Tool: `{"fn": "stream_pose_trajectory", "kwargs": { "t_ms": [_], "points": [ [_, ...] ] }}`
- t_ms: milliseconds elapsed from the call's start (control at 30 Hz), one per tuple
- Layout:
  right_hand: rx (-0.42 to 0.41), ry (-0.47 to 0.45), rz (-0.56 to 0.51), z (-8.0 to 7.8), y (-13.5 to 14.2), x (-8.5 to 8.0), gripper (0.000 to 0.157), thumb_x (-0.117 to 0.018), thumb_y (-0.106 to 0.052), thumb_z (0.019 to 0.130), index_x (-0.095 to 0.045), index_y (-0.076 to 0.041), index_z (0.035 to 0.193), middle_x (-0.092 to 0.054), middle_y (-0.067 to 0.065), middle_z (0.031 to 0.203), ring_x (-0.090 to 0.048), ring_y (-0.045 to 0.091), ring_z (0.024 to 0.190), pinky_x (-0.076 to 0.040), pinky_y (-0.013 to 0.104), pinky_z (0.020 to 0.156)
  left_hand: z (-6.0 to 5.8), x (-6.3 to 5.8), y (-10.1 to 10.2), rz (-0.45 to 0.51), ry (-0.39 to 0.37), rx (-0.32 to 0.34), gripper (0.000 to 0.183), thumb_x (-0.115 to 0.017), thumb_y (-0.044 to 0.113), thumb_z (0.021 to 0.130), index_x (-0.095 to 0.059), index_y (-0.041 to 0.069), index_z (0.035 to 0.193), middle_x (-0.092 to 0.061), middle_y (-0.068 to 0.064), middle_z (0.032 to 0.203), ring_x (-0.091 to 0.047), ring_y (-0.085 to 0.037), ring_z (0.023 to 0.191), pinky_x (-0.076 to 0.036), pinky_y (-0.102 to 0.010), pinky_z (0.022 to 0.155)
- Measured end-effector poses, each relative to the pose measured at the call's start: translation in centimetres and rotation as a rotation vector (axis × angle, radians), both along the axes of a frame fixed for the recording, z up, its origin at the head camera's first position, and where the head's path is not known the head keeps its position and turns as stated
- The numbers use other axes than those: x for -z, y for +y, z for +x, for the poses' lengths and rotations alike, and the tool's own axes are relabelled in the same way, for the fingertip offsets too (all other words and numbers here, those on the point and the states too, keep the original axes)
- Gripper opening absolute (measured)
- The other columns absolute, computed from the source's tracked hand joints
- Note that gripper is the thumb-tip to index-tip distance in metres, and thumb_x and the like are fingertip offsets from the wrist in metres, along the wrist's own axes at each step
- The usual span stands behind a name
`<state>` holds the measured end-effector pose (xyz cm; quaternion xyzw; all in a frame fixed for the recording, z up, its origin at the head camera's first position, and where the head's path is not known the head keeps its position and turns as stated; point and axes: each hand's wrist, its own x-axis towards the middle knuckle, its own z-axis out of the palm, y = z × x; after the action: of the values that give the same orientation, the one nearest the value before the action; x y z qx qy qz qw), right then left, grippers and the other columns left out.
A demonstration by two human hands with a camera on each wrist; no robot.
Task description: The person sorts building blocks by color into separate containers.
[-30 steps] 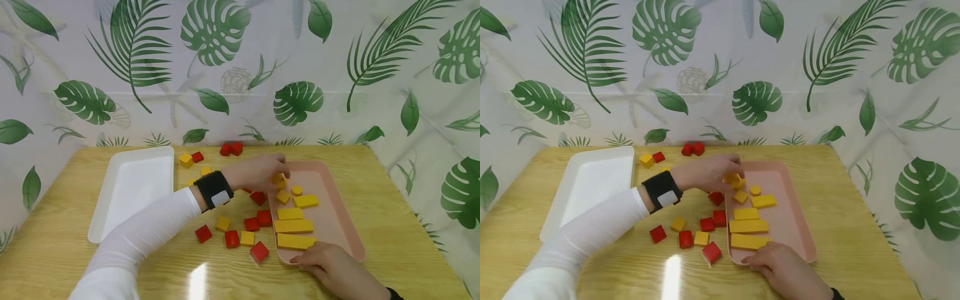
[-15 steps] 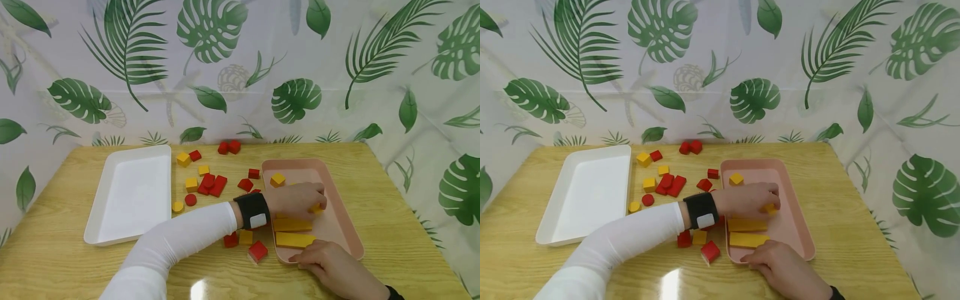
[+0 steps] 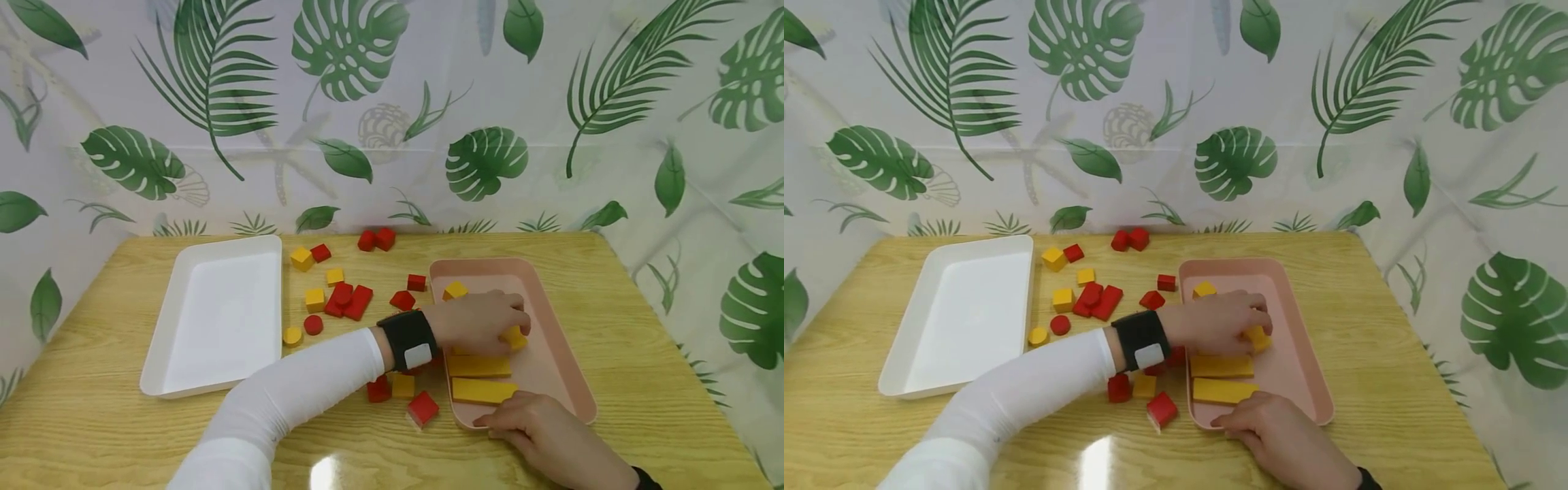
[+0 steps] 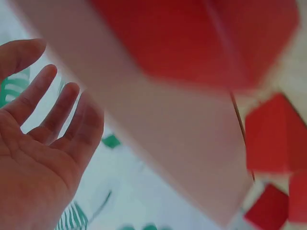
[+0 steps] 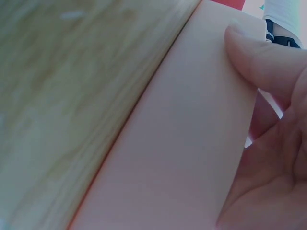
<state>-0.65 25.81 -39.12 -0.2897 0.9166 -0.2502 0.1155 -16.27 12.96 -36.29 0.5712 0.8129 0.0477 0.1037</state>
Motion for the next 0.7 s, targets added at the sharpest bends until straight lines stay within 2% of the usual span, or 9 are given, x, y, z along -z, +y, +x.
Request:
{"fn": "stream_pose_trajectory", "kwargs": {
  "t_ms": [100, 200, 267, 433, 533, 700],
  "points": [
    [-0.008, 0.007, -0.005, 0.0, 0.0, 0.0, 0.021, -0.053, -0.030, 0.091, -0.066, -0.039, 0.105, -0.059, -0.024, 0.098, -0.052, -0.004, 0.085, -0.047, 0.027, 0.074, -1.0, -0.9, -1.8, 0.030, 0.006, -0.043, 0.034, -0.058, 0.036, 0.087, -0.057, 0.024, 0.119, -0.046, 0.006, 0.114, -0.042, -0.007, 0.096, -0.033, -0.013, 0.081],
    [-0.020, 0.031, -0.012, 0.0, 0.0, 0.1, 0.021, -0.052, -0.030, 0.091, -0.066, -0.037, 0.105, -0.059, -0.023, 0.097, -0.052, -0.004, 0.084, -0.047, 0.026, 0.072, -2.4, -1.7, -4.5, 0.081, 0.000, -0.088, 0.031, -0.056, 0.031, 0.087, -0.058, 0.020, 0.117, -0.047, 0.003, 0.114, -0.043, -0.009, 0.094, -0.035, -0.017, 0.080],
    [-0.029, 0.047, -0.018, 0.0, -0.1, 0.2, 0.021, -0.052, -0.030, 0.091, -0.066, -0.037, 0.105, -0.059, -0.023, 0.096, -0.052, -0.004, 0.084, -0.047, 0.026, 0.071, -3.4, -2.1, -6.7, 0.118, -0.034, -0.127, 0.030, -0.055, 0.028, 0.087, -0.059, 0.017, 0.115, -0.047, 0.002, 0.112, -0.043, -0.010, 0.092, -0.036, -0.019, 0.078],
    [-0.009, 0.016, 0.004, 0.0, -0.2, 0.2, 0.020, -0.053, -0.031, 0.091, -0.066, -0.037, 0.105, -0.059, -0.023, 0.096, -0.051, -0.004, 0.083, -0.047, 0.025, 0.072, -5.5, -2.7, -13.2, 0.160, -0.010, -0.246, 0.030, -0.057, 0.031, 0.085, -0.060, 0.017, 0.112, -0.049, 0.001, 0.112, -0.046, -0.012, 0.096, -0.038, -0.023, 0.082],
    [0.001, -0.007, 0.018, 0.0, -0.2, 0.1, 0.020, -0.053, -0.032, 0.091, -0.066, -0.037, 0.105, -0.059, -0.024, 0.096, -0.051, -0.004, 0.083, -0.047, 0.026, 0.073, -6.2, -2.6, -16.9, 0.153, 0.007, -0.315, 0.032, -0.059, 0.032, 0.084, -0.060, 0.017, 0.112, -0.049, 0.001, 0.114, -0.047, -0.013, 0.098, -0.038, -0.025, 0.086],
    [-0.009, 0.012, 0.003, 0.0, -0.1, 0.1, 0.020, -0.053, -0.032, 0.091, -0.067, -0.037, 0.105, -0.059, -0.023, 0.097, -0.052, -0.004, 0.084, -0.047, 0.026, 0.072, -6.3, -2.0, -21.9, 0.124, -0.046, -0.408, 0.036, -0.063, 0.033, 0.081, -0.060, 0.015, 0.112, -0.050, -0.004, 0.116, -0.048, -0.019, 0.101, -0.039, -0.030, 0.088]
  ]
}}
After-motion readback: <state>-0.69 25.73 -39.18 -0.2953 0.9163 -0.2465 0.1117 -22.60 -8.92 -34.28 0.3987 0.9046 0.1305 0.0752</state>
